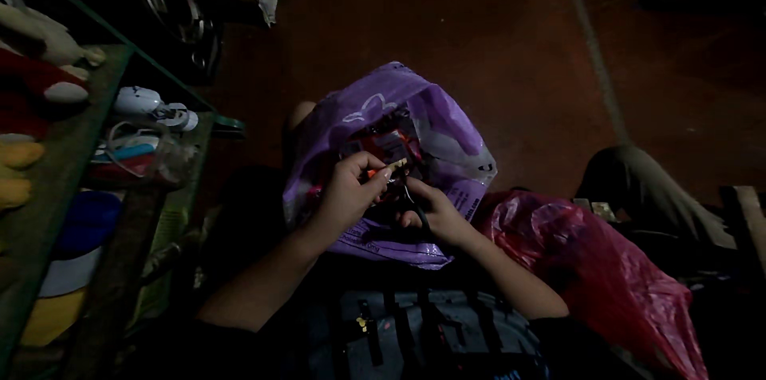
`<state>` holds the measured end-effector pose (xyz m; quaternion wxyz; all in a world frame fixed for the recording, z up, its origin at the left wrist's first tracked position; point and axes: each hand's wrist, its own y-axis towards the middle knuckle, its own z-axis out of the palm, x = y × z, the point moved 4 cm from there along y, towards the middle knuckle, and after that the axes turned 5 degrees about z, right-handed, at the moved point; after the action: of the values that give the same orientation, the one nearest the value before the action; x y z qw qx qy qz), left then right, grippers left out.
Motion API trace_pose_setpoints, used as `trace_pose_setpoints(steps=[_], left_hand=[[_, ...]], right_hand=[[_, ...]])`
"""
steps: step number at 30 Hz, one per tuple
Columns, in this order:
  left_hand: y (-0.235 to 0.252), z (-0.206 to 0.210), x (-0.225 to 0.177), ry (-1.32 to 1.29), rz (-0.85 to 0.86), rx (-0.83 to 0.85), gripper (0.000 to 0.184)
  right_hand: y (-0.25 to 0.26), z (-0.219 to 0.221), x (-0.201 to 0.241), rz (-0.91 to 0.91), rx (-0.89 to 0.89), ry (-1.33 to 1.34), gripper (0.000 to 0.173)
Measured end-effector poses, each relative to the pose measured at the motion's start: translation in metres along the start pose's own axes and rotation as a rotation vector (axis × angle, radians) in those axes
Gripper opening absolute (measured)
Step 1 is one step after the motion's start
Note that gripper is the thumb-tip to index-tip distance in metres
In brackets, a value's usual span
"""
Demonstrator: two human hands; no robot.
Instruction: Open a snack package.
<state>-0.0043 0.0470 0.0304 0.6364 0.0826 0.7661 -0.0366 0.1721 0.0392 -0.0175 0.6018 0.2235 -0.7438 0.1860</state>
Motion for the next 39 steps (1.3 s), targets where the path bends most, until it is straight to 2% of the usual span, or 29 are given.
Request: trace_pose_setpoints(steps=[12,14,18,21,28,33,35,39], left_hand=[[0.0018,-0.0033,0.0023,-0.059,-0.024,0.002,0.002],[0.0017,-0.0030,0.0038,-0.077,-0.010,0.000,0.002],[-0.0001,-0.0014,0.0009,-0.034,-0.039,0.043,0.001],[-0.0006,0.0010,-0.0006,-0.014,-0.040,0.068,0.001],[0.0012,-0.0015,-0.0031,0.010,-0.025,0.024,0.002],[0.0018,-0.0005,0.0024,-0.015,-0.016,0.022,0.003],[0.0019,-0.0004,0.0025,-0.016,-0.013,0.019,0.003],[0.0022,-0.0012,0.0007,-0.054,-0.008,-0.008,0.001]], right_hand=[[-0.0016,-0.0020,0.0015,0.013,-0.074,0.041,0.052],[-0.0018,-0.0014,0.0014,0.031,-0.055,0.052,0.055],[-0.0002,-0.0002,0.0002,0.059,0.000,0.015,0.076],[-0.0003,-0.0001,-0.0003,0.030,0.000,0.017,0.078],[-0.0005,-0.0018,0.0008,-0.043,-0.079,0.100,0.057],[-0.0009,-0.0029,0.0004,0.001,-0.122,0.131,0.048],[-0.0006,-0.0029,-0.0008,0.006,-0.122,0.122,0.051],[0.0007,-0.0030,-0.0042,0.061,-0.021,-0.004,0.083]])
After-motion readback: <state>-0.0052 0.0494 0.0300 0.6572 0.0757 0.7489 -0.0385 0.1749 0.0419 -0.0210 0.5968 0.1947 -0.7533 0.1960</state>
